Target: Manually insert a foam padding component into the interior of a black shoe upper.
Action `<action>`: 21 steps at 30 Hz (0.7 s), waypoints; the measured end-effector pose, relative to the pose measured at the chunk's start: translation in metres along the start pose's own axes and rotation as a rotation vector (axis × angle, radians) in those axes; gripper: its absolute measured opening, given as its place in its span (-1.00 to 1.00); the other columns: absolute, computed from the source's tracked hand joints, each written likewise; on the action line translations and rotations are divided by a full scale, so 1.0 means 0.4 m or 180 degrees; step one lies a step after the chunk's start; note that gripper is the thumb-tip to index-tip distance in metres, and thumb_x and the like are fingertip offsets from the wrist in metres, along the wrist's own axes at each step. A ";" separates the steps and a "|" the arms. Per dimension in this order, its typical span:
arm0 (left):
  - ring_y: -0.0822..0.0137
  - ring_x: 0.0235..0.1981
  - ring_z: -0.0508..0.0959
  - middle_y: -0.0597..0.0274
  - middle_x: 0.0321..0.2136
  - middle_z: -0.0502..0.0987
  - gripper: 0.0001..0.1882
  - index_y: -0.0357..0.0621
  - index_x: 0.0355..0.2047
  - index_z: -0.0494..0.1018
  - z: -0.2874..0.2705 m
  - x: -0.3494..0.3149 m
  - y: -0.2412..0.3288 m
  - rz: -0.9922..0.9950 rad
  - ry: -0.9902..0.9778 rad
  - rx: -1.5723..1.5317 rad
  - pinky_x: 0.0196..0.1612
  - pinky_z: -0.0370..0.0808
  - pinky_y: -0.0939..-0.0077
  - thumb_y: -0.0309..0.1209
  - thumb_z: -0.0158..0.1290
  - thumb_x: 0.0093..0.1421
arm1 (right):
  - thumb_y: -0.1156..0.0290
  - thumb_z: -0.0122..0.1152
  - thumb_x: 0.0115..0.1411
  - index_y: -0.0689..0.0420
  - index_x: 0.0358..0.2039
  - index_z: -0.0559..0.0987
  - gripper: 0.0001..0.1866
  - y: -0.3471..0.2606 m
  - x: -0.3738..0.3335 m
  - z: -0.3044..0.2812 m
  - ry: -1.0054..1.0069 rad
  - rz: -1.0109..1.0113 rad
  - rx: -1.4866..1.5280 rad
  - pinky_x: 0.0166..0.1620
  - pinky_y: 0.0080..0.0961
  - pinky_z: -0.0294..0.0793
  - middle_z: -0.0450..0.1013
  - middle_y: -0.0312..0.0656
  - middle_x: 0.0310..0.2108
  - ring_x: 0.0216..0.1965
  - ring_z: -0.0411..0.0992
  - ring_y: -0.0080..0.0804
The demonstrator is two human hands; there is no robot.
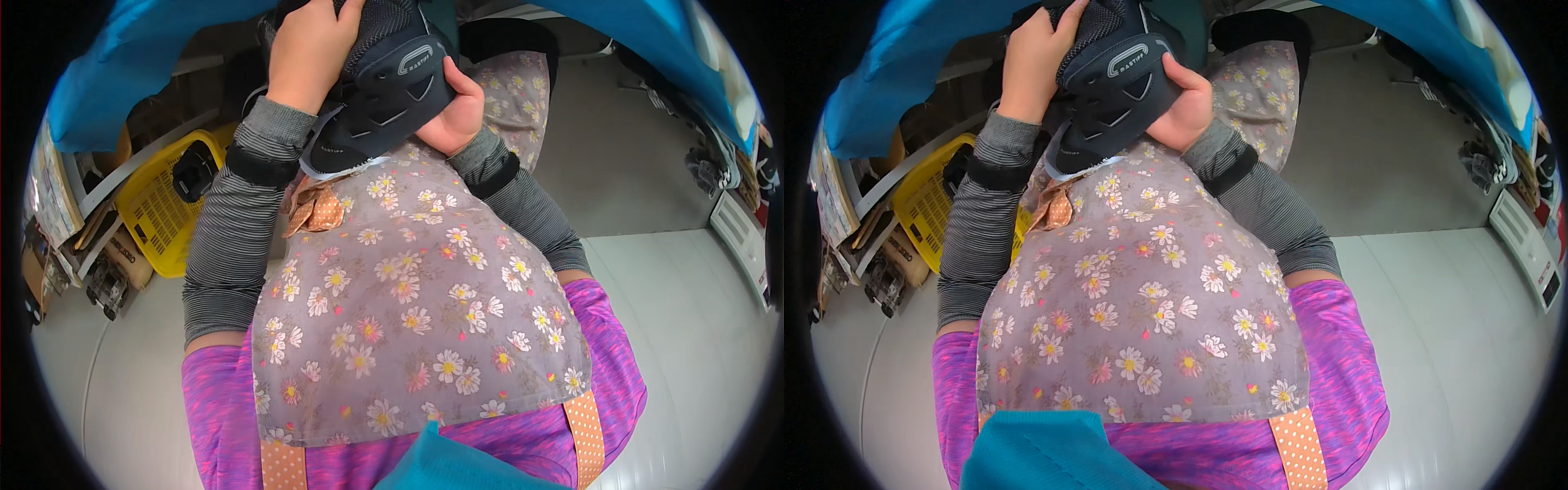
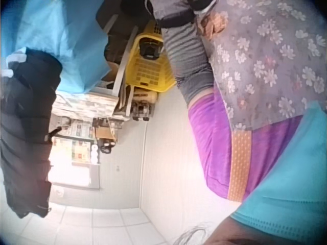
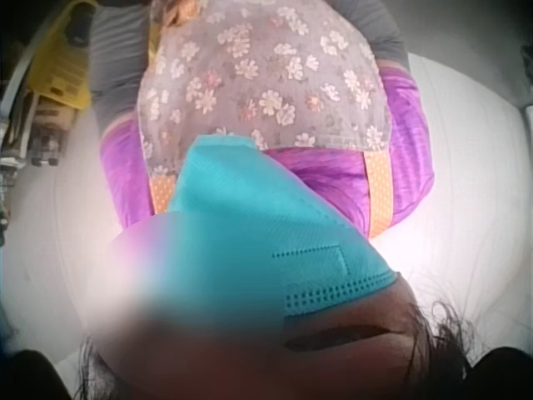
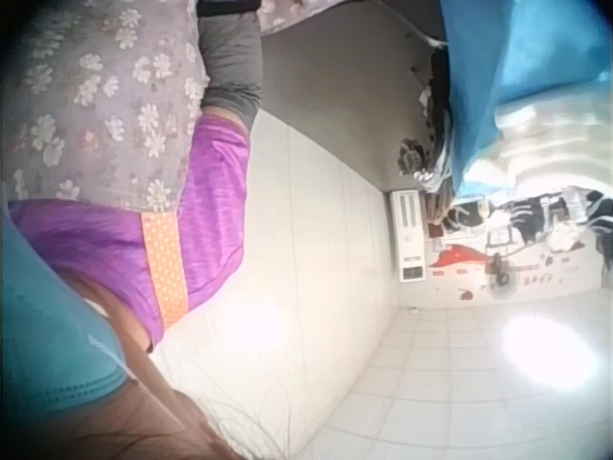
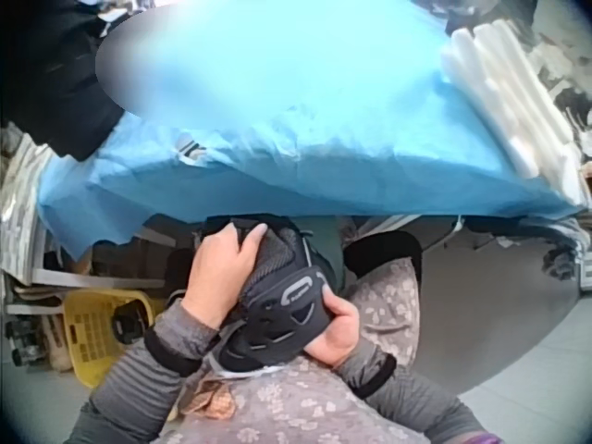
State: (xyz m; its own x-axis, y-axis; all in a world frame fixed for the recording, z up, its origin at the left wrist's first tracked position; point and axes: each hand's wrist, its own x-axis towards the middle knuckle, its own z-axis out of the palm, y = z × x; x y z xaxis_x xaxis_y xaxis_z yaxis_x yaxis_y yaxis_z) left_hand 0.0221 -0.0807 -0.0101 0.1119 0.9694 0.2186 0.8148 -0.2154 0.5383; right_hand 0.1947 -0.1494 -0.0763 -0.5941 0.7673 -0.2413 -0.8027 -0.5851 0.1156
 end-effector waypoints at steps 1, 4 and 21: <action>-0.14 -0.53 0.46 -0.17 -0.61 0.43 -0.69 -0.32 -0.53 0.42 -0.012 -0.002 0.010 0.0035 0.0016 0.0435 -0.52 0.37 0.12 -0.28 0.00 0.18 | 0.14 -0.18 0.28 0.26 0.14 0.22 -0.46 0.005 -0.007 0.006 0.0077 -0.0026 -0.0016 0.24 -0.11 0.09 0.23 0.01 0.14 0.17 0.19 -0.08; -0.14 -0.56 0.44 -0.14 -0.64 0.42 -0.71 -0.30 -0.51 0.42 -0.044 0.005 0.062 -0.0250 0.0369 0.0239 -0.54 0.37 0.11 -0.28 0.00 0.18 | 0.15 -0.18 0.28 0.26 0.12 0.24 -0.47 0.001 -0.014 0.029 0.0216 -0.0108 -0.0172 0.23 -0.11 0.10 0.25 0.01 0.12 0.16 0.20 -0.09; 0.04 -0.47 0.43 0.01 -0.54 0.34 -0.66 -0.22 -0.13 0.40 0.020 -0.007 -0.074 0.1373 -0.0372 0.1304 -0.45 0.39 0.25 -0.55 -0.01 0.01 | 0.15 -0.17 0.27 0.27 0.13 0.23 -0.46 0.006 0.013 0.002 0.0259 -0.0010 -0.0201 0.24 -0.14 0.10 0.25 0.00 0.13 0.16 0.21 -0.11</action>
State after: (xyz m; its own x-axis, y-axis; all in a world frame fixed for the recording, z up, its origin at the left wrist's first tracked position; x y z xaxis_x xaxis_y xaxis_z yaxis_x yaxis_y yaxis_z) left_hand 0.0022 -0.0760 -0.0333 0.5238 0.8162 0.2439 0.8321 -0.5515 0.0587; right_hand 0.1896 -0.1467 -0.0766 -0.5832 0.7469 -0.3195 -0.7981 -0.6000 0.0543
